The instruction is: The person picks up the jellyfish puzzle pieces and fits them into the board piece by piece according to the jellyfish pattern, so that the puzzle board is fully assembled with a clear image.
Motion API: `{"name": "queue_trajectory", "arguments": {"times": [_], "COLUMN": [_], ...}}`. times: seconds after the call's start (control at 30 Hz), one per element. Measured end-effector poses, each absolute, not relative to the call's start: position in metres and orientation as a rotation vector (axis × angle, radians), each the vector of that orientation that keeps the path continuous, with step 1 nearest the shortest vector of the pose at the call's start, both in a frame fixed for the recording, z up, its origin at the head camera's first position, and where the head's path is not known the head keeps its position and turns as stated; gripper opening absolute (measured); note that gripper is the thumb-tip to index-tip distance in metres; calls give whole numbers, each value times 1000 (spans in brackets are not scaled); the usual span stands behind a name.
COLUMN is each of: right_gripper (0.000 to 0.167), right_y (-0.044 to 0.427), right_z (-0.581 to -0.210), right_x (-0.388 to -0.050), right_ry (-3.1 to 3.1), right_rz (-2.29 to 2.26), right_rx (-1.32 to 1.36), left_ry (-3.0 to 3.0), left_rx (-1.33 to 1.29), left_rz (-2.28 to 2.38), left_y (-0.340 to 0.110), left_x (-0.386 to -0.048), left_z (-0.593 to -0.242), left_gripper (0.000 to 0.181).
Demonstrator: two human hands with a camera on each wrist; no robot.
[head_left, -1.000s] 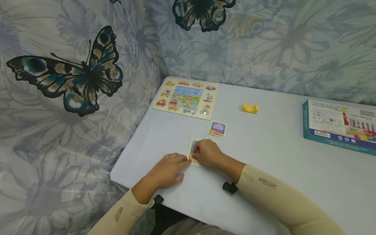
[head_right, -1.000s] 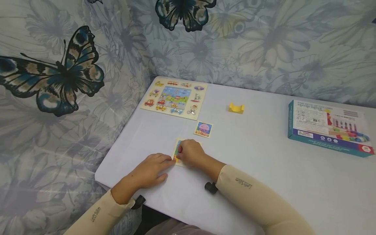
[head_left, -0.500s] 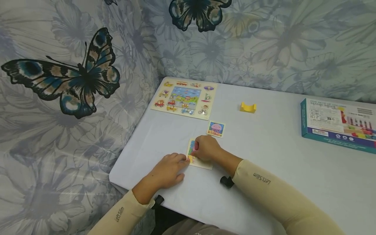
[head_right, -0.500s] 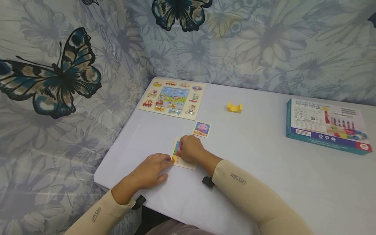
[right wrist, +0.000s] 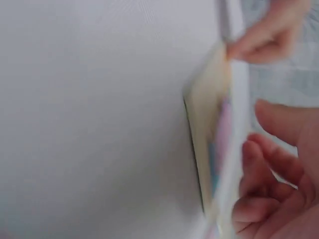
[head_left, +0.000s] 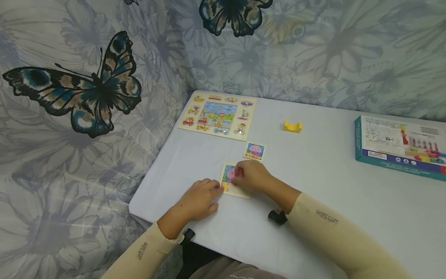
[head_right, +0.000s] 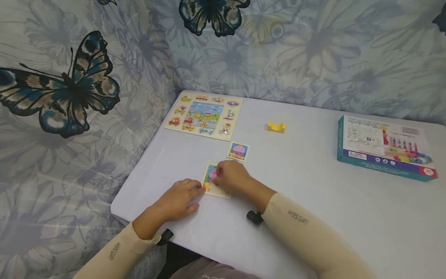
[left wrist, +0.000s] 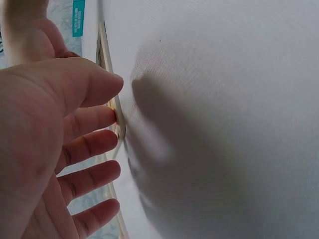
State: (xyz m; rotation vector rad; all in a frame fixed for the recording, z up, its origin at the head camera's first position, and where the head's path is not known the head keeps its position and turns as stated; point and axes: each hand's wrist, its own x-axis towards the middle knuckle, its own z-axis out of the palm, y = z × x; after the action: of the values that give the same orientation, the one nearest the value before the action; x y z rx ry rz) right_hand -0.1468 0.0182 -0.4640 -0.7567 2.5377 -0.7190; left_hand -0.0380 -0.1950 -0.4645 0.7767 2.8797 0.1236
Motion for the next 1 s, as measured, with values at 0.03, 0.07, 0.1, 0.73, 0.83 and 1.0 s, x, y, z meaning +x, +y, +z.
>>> {"name": "queue_trajectory", "arguments": {"times": [0.03, 0.07, 0.1, 0.73, 0.83, 1.0], "right_gripper": [20, 21, 25, 23, 22, 28], "right_y": [29, 41, 53, 149, 147, 148], "right_z": [-459, -454, -449, -470, -473, -474], "right_x": [-145, -144, -141, -62, -60, -60], "right_ry": [2542, 2546, 2553, 2786, 2797, 2812], "right_rz": [-693, -656, -605, -599, -632, -630], "right_rx": [-776, -786, -791, -800, -846, -926], "left_ry": [2880, 2884, 2887, 2840, 2836, 2829], "left_rx": [779, 781, 778, 731, 715, 690], "left_rz": [120, 109, 98, 143, 141, 168], "left_y": [-194, -194, -194, -190, -189, -189], "left_x": [-39, -39, -39, -31, -31, -32], "left_z": [-465, -465, -466, -471, -471, -470], "left_gripper": [44, 45, 46, 55, 55, 56]}}
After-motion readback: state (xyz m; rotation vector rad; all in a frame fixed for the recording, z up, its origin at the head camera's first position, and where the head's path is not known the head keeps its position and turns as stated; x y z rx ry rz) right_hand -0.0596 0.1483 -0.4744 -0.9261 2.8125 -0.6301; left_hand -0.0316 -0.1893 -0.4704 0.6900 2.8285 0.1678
